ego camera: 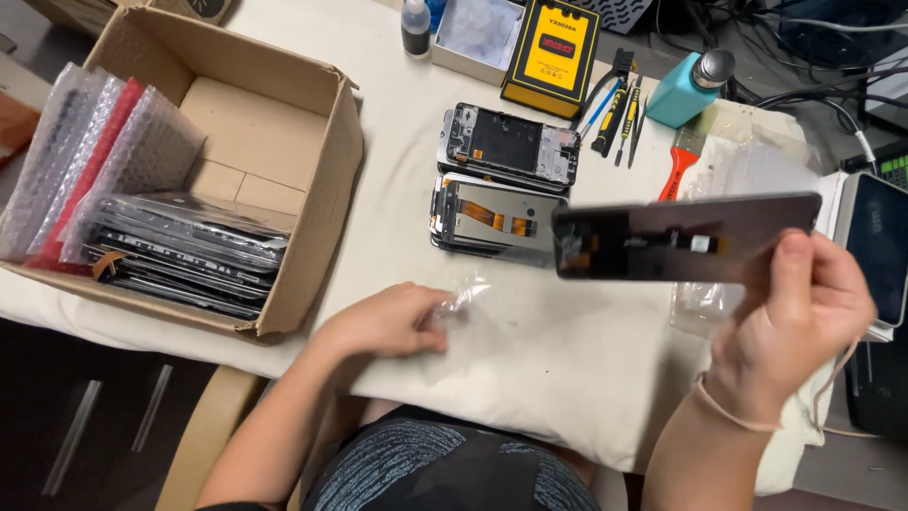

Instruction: Unpacking mobile phone screens from bubble wrap and organizing them into stacks on a repair bench.

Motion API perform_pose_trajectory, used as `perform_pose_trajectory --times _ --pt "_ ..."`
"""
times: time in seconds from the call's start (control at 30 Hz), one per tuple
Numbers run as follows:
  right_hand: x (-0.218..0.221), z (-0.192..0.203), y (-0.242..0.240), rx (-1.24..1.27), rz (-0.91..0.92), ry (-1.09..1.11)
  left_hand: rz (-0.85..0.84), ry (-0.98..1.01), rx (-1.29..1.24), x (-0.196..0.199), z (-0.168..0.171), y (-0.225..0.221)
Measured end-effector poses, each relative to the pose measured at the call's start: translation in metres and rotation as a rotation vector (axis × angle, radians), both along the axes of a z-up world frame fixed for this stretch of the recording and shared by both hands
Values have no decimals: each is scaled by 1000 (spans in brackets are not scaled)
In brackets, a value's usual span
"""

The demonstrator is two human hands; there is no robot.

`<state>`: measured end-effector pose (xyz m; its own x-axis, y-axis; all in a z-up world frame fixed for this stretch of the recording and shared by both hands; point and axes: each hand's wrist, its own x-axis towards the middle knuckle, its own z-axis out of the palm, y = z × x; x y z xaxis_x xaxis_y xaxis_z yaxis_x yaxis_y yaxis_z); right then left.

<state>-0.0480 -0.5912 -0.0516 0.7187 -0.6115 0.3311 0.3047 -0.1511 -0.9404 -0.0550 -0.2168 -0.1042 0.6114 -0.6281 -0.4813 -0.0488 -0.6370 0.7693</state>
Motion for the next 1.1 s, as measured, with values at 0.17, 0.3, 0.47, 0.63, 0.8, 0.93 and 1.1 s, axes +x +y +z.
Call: perform_pose_trajectory --times 0.17,0.3,0.47,0.63,0.8,0.93,1.1 --pt "20 -47 54 343 330 348 -256 48 -244 -23 42 56" --pt "31 -64 90 303 454 560 -337 -13 -373 -34 60 69" --pt "41 -65 102 -282 278 622 -336 1 -403 -37 59 74" --pt "42 -57 99 -792 249 936 -281 38 -523 -32 57 61" --pt "-4 -62 80 228 914 481 27 -1 -762 -30 41 14" --pt "-40 -48 75 291 1021 317 -18 23 -535 -19 37 -24" --pt "-60 -69 22 459 344 281 -21 134 -378 -8 20 -49"
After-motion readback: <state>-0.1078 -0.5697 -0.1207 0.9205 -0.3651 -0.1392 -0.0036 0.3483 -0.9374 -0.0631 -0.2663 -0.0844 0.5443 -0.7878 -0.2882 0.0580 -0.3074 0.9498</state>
